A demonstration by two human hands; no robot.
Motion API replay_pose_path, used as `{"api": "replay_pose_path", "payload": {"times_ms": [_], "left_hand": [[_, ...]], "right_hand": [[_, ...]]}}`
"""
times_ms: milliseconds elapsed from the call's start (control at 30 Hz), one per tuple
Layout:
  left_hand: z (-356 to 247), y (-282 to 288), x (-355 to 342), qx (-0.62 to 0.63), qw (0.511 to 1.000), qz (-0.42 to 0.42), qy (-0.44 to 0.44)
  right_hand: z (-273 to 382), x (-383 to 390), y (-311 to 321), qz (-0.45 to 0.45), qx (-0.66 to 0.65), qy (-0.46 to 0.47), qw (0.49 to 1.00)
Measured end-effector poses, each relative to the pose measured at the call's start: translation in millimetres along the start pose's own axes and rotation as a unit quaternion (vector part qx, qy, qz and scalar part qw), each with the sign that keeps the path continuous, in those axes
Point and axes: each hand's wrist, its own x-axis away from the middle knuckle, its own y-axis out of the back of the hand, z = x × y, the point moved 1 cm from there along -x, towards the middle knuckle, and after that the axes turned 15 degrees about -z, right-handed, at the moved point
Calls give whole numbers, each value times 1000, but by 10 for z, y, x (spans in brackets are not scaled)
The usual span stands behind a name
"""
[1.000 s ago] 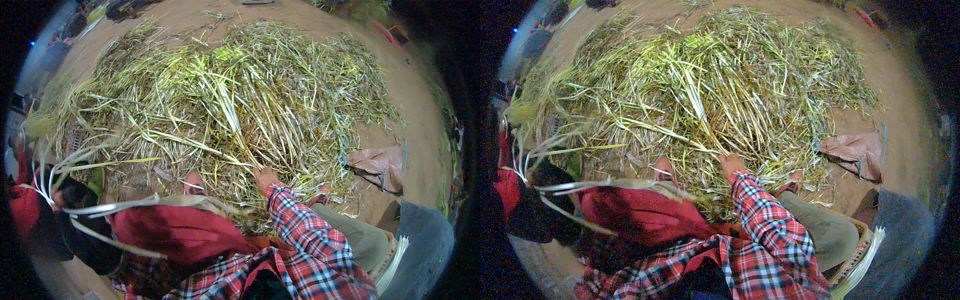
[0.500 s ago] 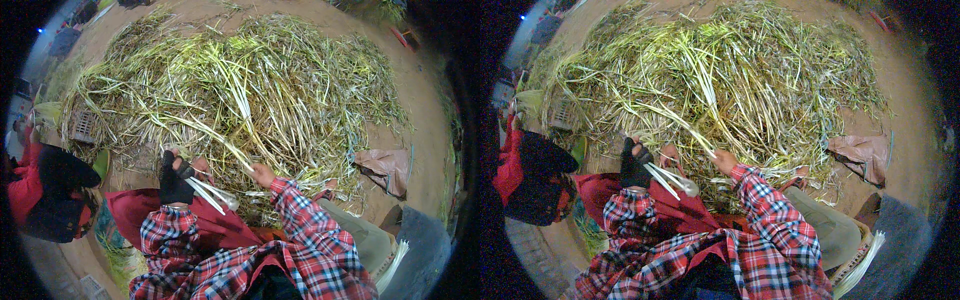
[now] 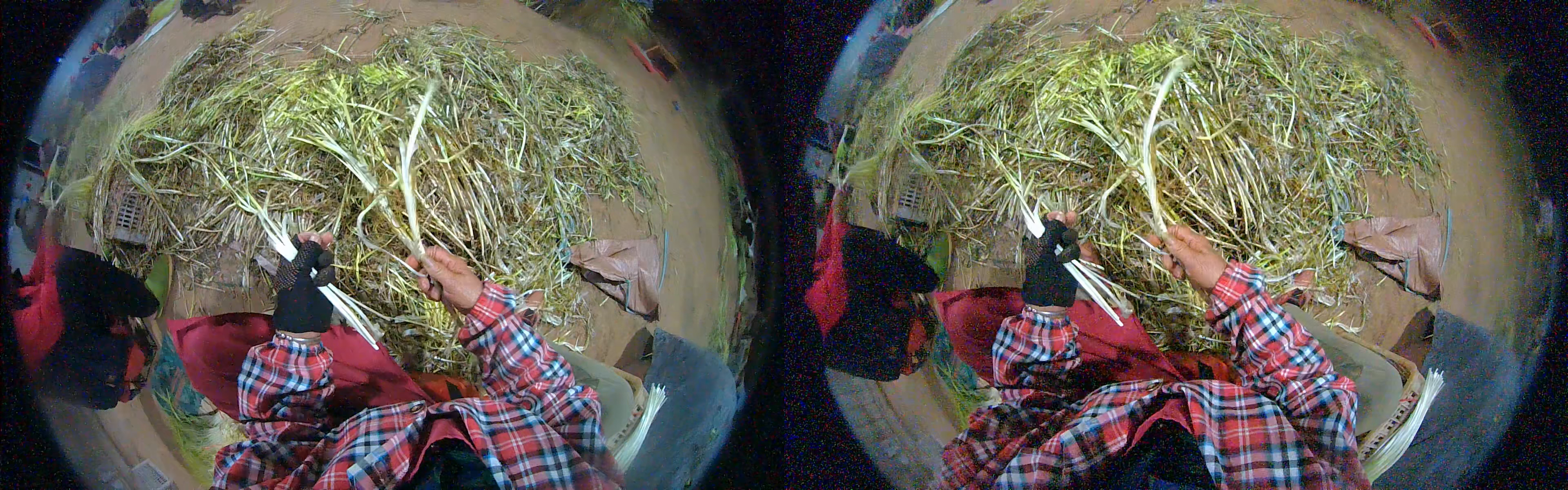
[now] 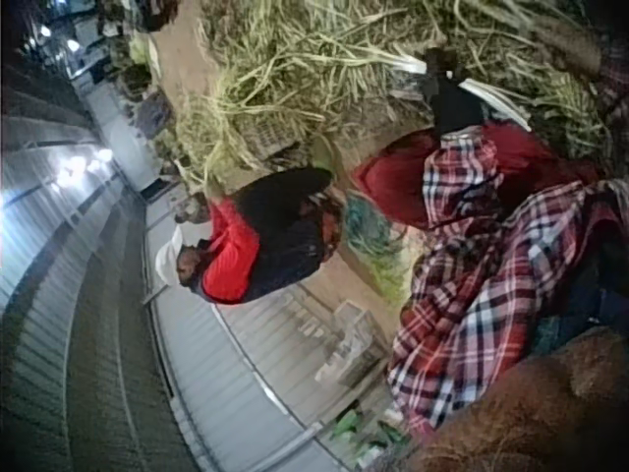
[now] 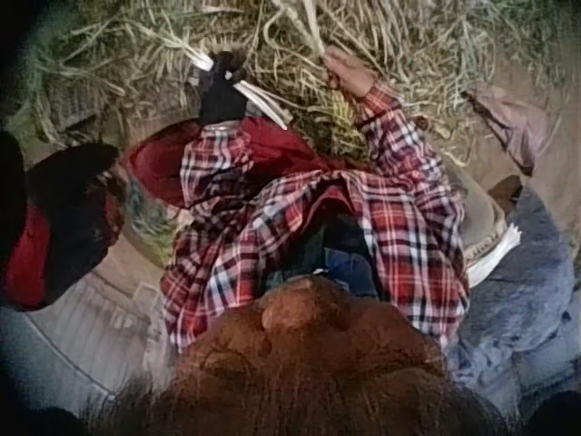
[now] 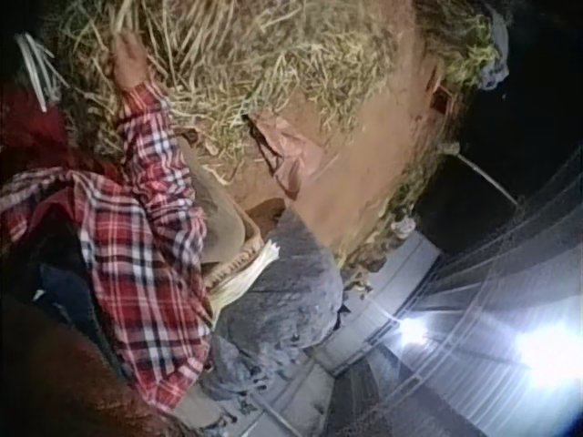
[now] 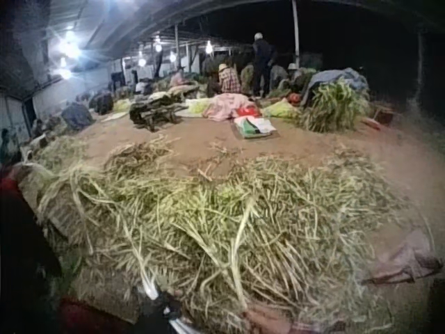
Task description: The person sits on the ground and processes a large pile of plant stalks by hand. They repeatedly pick up stalks, strip the outer layers, and gather the cleaned white inner stalks into a bundle held in the left hand.
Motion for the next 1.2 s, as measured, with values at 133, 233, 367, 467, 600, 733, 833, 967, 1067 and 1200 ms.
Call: {"api": "replay_pose_path", "payload": {"times_ms": [133, 233, 367, 467, 600, 733, 833, 967, 1067, 1200], "left_hand": [[40, -83, 31, -39, 999, -2, -32], [78, -144, 18, -107, 992, 8, -69], [168, -191, -23, -103, 994, 16, -42], [201, -228, -81, -140, 987, 20, -72], [259, -227, -86, -177, 982, 43, -55], [408, -199, -20, -105, 993, 53, 17], [501, -177, -10, -92, 995, 24, 43], [566, -157, -46, -195, 977, 42, -70], [667, -143, -49, -232, 963, 70, -116], [723, -123, -62, -323, 932, 105, -129]], "right_hand": [[-103, 18, 53, 30, 43, -3, 999], [-155, 51, 50, 29, 119, 36, 992], [-215, 130, 32, 35, 156, 84, 984], [-218, 157, 28, 45, 185, 125, 974], [-224, 149, 39, 38, 258, 186, 947], [-278, 118, 47, 60, 259, 199, 943], [-294, 73, 38, 51, 276, 206, 937], [-155, -51, 11, -66, 277, 335, 898], [-20, -199, -56, -155, 237, 327, 902], [11, -371, -215, -127, 186, 230, 947]]}}
